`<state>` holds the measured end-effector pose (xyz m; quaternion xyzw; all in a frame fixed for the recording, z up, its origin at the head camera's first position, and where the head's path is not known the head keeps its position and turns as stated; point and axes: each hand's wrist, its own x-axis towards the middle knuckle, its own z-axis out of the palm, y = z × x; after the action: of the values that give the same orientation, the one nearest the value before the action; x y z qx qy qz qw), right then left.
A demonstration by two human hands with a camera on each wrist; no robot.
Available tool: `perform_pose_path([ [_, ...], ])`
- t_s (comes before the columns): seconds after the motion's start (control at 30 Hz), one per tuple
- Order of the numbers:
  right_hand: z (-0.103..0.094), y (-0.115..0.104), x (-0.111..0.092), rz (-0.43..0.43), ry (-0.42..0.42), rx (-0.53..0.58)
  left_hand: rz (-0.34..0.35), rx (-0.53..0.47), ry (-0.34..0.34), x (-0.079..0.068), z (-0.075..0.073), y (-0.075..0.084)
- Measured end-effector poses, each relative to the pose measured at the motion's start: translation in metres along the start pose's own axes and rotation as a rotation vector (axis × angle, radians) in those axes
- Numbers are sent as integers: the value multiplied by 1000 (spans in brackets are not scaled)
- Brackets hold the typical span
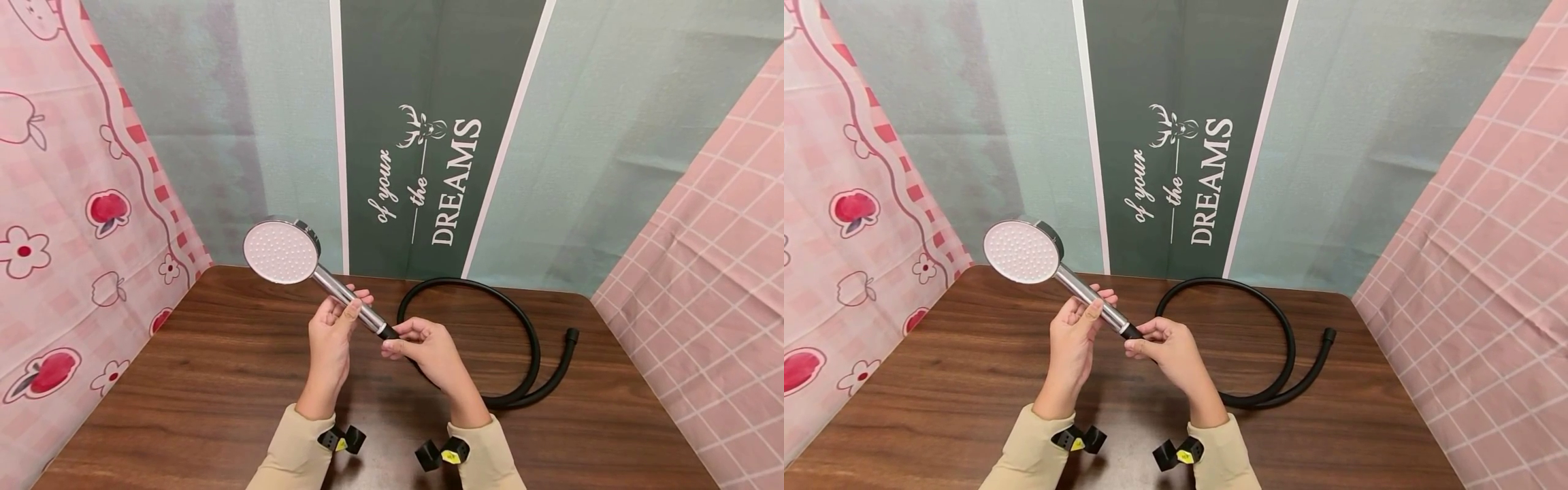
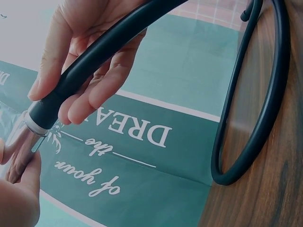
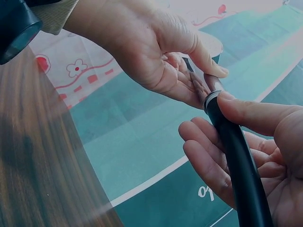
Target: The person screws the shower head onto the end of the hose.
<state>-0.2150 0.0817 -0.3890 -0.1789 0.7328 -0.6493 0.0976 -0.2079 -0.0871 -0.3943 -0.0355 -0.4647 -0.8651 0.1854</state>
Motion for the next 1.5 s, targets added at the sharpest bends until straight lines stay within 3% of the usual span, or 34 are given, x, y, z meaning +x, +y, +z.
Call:
perform_pose_path([
  [1.5, 0, -1, -2, -26, -29, -36, 21, -13, -7, -3, 2, 1],
])
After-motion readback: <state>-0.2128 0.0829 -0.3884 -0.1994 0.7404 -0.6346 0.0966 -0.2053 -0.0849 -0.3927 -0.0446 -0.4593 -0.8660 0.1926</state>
